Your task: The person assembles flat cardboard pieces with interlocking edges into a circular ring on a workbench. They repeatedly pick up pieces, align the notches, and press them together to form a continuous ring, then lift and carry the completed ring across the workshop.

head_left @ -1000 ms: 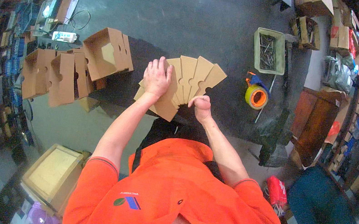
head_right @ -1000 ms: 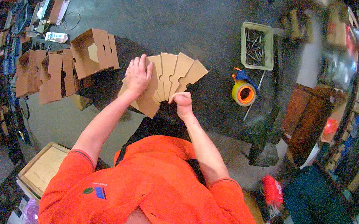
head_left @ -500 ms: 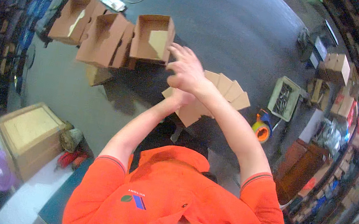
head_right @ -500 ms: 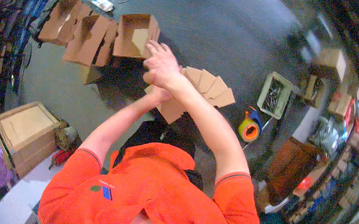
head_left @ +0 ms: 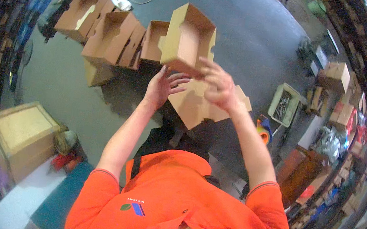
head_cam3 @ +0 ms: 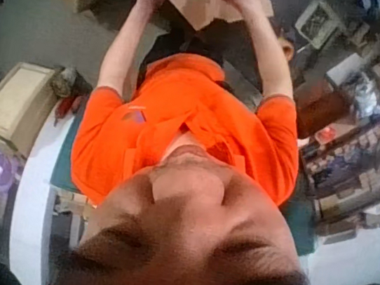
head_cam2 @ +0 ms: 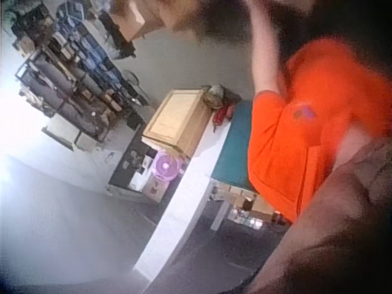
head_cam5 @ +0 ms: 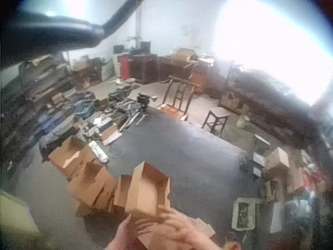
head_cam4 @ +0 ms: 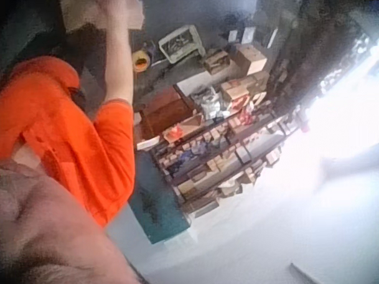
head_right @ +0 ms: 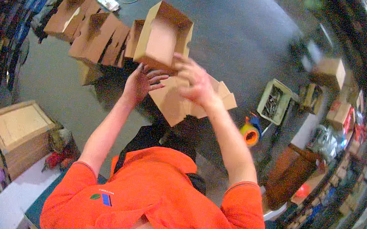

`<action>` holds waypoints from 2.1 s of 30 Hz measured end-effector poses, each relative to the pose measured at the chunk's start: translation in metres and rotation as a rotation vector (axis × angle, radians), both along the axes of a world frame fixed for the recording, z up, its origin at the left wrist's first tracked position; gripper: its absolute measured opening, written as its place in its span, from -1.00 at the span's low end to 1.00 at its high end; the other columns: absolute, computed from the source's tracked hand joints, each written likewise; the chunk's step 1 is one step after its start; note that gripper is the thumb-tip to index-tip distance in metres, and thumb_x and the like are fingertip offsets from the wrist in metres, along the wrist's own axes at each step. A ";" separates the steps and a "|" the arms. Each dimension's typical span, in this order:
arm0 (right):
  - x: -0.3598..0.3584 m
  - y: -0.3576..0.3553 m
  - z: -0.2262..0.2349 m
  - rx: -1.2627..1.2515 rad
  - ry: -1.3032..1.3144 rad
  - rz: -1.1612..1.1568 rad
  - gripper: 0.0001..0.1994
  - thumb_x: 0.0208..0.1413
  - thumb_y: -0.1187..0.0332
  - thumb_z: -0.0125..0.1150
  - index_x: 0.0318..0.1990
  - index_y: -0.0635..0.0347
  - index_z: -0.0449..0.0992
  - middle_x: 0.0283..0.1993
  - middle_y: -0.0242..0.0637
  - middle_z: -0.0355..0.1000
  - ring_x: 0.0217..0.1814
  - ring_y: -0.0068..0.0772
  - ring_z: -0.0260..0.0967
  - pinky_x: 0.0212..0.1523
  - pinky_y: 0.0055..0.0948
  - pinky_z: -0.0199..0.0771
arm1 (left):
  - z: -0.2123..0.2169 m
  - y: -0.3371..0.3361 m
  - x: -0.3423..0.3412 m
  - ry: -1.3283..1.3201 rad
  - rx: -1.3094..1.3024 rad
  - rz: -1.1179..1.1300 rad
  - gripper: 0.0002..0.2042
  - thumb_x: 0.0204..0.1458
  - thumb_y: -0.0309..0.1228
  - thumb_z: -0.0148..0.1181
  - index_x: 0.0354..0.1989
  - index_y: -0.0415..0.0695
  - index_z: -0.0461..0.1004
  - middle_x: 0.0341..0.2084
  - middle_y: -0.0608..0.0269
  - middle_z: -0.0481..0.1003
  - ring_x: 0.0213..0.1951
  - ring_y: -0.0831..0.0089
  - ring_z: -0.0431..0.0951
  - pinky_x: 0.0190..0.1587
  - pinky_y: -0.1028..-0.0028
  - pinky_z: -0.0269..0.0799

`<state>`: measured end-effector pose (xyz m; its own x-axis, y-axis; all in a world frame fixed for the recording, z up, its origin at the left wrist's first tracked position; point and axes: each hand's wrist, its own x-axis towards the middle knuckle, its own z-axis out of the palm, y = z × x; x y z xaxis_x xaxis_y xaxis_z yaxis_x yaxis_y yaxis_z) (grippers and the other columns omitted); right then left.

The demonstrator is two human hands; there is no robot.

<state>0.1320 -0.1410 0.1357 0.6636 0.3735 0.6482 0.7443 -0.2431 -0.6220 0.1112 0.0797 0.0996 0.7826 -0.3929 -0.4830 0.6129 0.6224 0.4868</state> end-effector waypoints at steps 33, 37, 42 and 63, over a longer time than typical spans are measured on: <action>-0.240 -0.142 0.007 0.959 1.155 -0.416 -0.49 -0.37 0.68 -0.20 -0.15 0.53 0.51 -0.06 -0.20 0.46 -0.01 -0.42 0.39 0.14 -0.47 0.27 | -0.009 -0.276 -0.079 -1.041 0.728 -0.666 -0.37 -0.01 -0.10 0.23 0.19 -0.18 0.24 0.00 0.05 0.39 0.06 0.26 0.38 0.10 0.35 0.28; -0.247 -0.146 -0.022 0.858 1.031 -0.649 -0.51 -0.33 0.63 -0.15 -0.14 0.40 0.55 -0.13 -0.23 0.48 -0.09 -0.46 0.40 0.05 -0.54 0.29 | -0.032 -0.246 -0.032 -0.768 0.698 -0.375 -0.57 0.12 -0.22 0.12 0.10 -0.19 0.34 -0.07 0.17 0.43 0.00 0.39 0.40 0.05 0.41 0.29; -0.218 -0.125 -0.098 0.900 1.074 -0.868 -0.57 -0.24 0.56 -0.09 -0.16 0.31 0.58 -0.24 -0.31 0.50 -0.21 -0.52 0.38 -0.10 -0.66 0.29 | -0.061 -0.202 0.042 -1.322 1.706 -0.441 -0.52 0.15 -0.05 -0.06 0.07 -0.18 0.34 -0.01 -0.02 0.39 0.04 0.08 0.38 0.09 0.22 0.24; -0.149 -0.108 -0.134 1.727 1.161 -0.797 -0.75 -0.03 0.47 -0.08 -0.33 0.41 0.54 -0.21 -0.20 0.44 -0.14 -0.38 0.35 0.02 -0.46 0.27 | -0.099 -0.193 0.052 -1.209 1.812 -0.571 -0.59 0.15 -0.07 -0.09 -0.10 -0.18 0.40 -0.23 0.09 0.45 -0.14 0.14 0.45 -0.13 0.21 0.36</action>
<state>-0.0166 -0.2490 0.0020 0.5631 -0.4134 -0.7155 0.0602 0.8841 -0.4634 0.1636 -0.1131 0.0001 0.8943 -0.4473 -0.0130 -0.4195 -0.8480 0.3239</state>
